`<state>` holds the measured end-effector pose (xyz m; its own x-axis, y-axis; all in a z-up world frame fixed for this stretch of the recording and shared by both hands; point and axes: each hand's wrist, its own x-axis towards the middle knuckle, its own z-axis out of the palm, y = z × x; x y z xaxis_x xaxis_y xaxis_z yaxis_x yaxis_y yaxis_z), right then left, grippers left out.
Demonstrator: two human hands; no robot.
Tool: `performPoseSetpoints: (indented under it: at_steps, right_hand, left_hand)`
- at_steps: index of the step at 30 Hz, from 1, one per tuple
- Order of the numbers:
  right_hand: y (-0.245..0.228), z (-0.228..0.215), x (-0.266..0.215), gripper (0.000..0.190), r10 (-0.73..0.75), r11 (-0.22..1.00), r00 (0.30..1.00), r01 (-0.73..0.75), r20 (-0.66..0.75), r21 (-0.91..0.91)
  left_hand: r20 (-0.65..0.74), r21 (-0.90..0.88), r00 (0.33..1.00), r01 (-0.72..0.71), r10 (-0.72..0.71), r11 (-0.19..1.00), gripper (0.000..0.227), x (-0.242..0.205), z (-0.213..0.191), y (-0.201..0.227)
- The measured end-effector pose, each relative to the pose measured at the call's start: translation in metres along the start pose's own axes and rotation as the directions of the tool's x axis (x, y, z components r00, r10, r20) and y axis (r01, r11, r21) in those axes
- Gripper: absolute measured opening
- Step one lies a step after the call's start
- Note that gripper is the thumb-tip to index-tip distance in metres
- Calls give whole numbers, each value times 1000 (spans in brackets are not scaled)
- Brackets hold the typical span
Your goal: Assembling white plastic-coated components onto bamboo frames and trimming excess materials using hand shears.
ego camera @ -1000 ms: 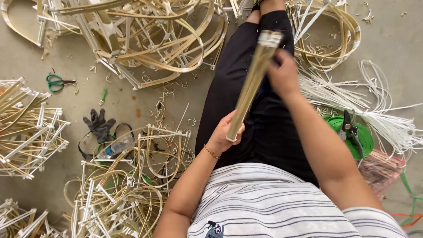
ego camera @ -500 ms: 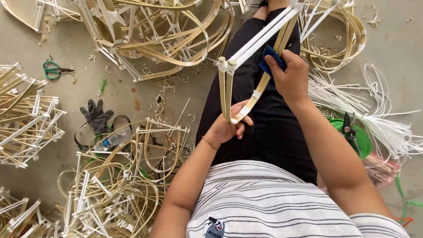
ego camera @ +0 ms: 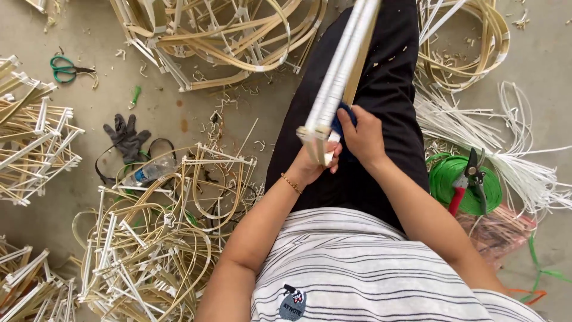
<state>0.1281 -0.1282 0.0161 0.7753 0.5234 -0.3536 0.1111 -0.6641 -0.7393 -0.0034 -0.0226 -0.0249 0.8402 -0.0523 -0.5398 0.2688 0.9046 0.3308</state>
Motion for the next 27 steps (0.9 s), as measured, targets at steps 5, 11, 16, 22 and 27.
performPoseSetpoints:
  at_steps: [5, 11, 16, 22, 27]
  right_hand:
    - [-14, -13, -11, 26, 41, 884, 952, -176, 304, 434]
    - [-13, -9, 1, 29, 100, 989, 990, -88, 101, -123]
    - [6, -20, 3, 38, -249, 882, 923, 92, 293, 463]
    - [18, -4, 0, 22, -69, 951, 993, 35, 100, 309]
    - [2, -12, -2, 19, -66, 952, 986, 16, 154, 306]
  left_hand:
    - [-33, 43, 995, -90, 92, 995, 17, 0, -17, -15]
    - [6, 146, 1000, -27, 26, 989, 53, -5, 12, 9]
    - [52, 51, 998, -29, 26, 998, 56, -3, -8, 3]
    - [63, 54, 996, -69, 65, 996, 50, 6, -14, -9]
    - [83, -10, 996, -28, 29, 1000, 39, -1, -17, -1]
